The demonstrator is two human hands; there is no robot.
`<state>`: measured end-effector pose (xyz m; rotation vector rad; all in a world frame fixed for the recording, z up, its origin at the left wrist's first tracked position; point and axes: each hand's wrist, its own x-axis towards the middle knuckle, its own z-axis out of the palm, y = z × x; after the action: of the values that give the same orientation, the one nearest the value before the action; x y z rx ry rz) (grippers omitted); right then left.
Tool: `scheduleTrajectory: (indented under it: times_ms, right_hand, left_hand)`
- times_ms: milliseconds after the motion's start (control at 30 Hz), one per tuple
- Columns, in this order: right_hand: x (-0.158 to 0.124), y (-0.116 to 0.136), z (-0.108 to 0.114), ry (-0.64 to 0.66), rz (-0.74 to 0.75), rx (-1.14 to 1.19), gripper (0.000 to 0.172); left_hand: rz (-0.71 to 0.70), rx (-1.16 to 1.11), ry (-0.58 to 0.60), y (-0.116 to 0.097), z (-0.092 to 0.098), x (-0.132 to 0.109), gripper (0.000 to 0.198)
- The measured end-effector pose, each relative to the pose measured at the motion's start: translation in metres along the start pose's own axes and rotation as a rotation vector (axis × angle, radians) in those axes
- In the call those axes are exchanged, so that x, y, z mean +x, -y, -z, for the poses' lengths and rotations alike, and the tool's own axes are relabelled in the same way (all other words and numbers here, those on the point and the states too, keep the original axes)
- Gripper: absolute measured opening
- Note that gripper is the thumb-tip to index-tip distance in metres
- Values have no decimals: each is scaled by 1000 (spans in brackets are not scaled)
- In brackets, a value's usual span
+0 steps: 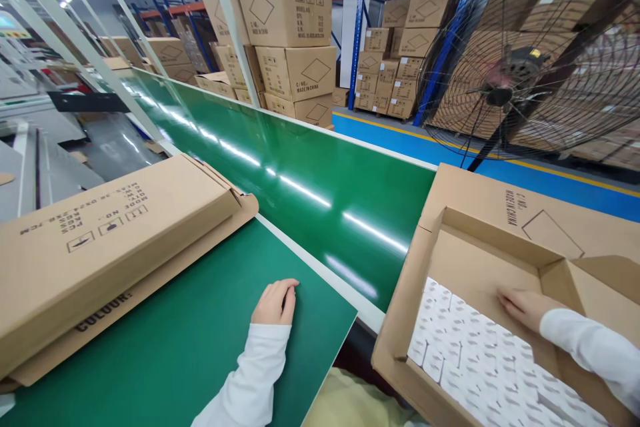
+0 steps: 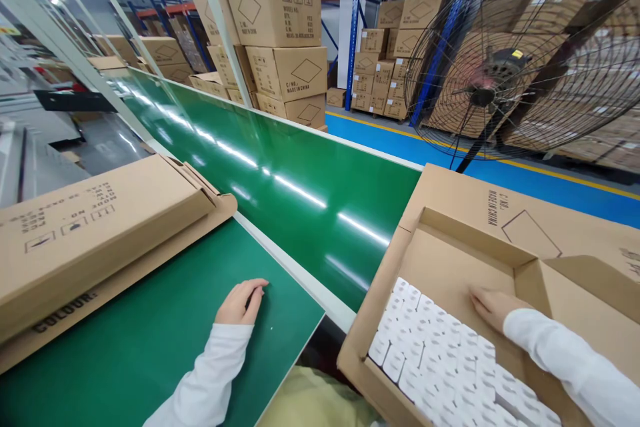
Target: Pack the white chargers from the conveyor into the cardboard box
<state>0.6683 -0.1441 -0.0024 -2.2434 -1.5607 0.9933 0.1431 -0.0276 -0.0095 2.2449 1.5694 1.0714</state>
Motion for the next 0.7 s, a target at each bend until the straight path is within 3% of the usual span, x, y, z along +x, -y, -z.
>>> scheduleTrajectory:
  times_ms: [133, 233, 300, 467, 700]
  right_hand:
    - [-24, -20, -13, 57, -40, -78, 14]
    - [-39, -28, -31, 144, -130, -18, 5]
    - [-46, -31, -38, 216, -218, 52, 8]
    - [-57, -28, -36, 316, -320, 243, 17]
    - [-60, -20, -37, 364, -300, 304, 19]
  left_hand:
    - [-14, 1, -4, -2, 2, 0, 27]
    - [-16, -3, -8, -2, 3, 0, 26]
    - [-14, -3, -8, -2, 3, 0, 25]
    - [-5, 3, -4, 1, 1, -1, 26]
    - [-8, 5, -5, 2, 0, -1, 26]
